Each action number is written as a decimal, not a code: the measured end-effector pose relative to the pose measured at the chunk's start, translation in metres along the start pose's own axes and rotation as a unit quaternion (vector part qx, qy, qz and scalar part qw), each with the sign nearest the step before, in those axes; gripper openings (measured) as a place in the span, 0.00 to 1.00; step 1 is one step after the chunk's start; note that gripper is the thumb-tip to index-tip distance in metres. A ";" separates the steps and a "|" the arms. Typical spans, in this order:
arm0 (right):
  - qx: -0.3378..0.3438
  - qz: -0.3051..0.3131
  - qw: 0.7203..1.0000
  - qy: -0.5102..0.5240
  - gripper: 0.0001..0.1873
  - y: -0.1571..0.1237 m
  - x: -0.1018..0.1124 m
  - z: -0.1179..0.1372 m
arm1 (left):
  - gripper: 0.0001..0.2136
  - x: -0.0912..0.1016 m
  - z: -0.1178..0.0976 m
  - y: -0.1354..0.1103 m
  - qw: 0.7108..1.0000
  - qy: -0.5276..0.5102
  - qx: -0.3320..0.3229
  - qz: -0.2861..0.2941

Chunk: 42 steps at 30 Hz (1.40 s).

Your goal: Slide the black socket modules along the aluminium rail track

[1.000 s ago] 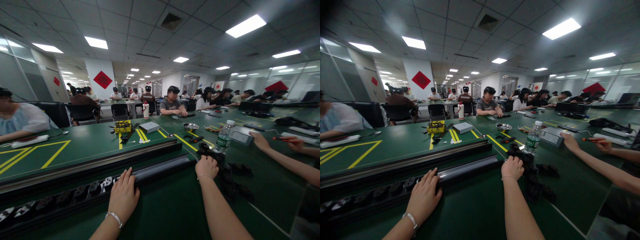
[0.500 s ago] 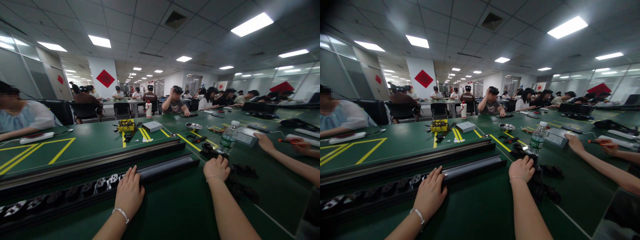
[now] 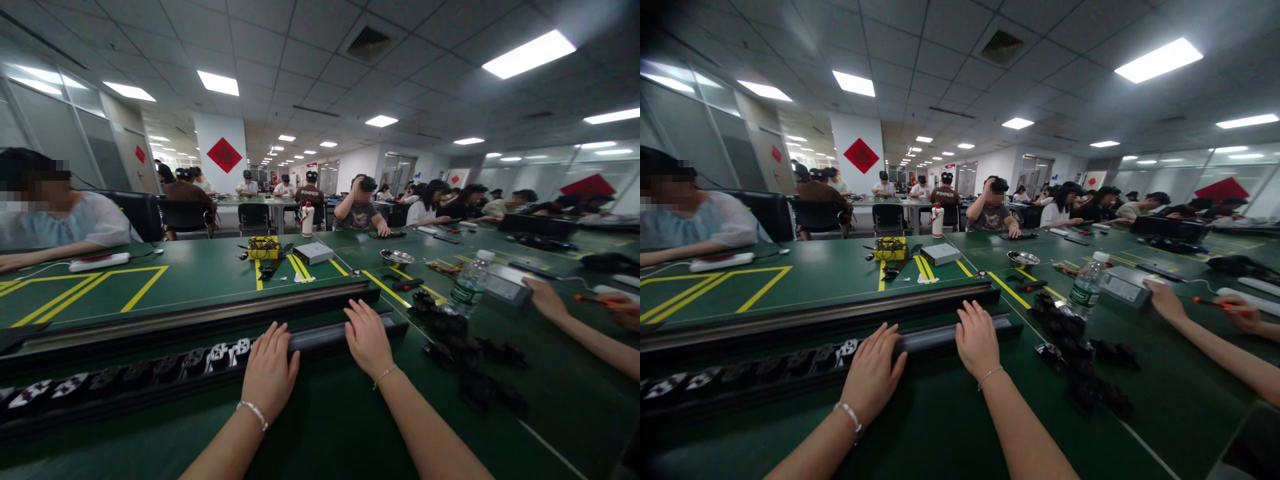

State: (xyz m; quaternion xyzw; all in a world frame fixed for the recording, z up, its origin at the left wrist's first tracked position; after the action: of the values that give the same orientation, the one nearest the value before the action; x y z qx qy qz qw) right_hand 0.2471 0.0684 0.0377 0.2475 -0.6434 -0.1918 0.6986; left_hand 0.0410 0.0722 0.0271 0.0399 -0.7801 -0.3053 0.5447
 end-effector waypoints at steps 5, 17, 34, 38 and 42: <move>0.017 0.080 0.994 0.077 0.22 -0.006 -0.023 0.011 | 0.12 0.022 0.018 0.008 0.997 0.011 0.026 -0.067; -0.096 0.079 0.991 0.049 0.22 0.004 -0.029 0.023 | 0.16 0.051 0.106 -0.016 0.994 0.087 0.063 -0.023; 0.160 0.139 0.958 0.193 0.21 -0.011 -0.025 0.165 | 0.11 0.039 0.091 -0.015 0.990 0.078 0.099 -0.055; 0.165 0.138 0.956 0.198 0.21 -0.010 -0.025 0.166 | 0.10 0.038 0.091 -0.014 0.989 0.077 0.112 -0.056; 0.164 0.135 0.955 0.206 0.21 -0.009 -0.024 0.167 | 0.10 0.039 0.091 -0.014 0.988 0.075 0.119 -0.057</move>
State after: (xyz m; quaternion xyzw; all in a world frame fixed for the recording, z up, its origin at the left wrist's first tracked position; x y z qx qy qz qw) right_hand 0.0792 0.0582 0.0212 0.3036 -0.5356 0.0680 0.7851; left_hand -0.0580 0.0851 0.0321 0.1721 -0.7640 -0.2369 0.5749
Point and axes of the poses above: each hand's wrist, its own y-axis towards the middle knuckle, its own x-axis out of the back of the hand, z = x × y, the point moved 6 cm from there along y, towards the middle knuckle, and after that the axes turned 6 degrees about x, right-handed, at the moved point
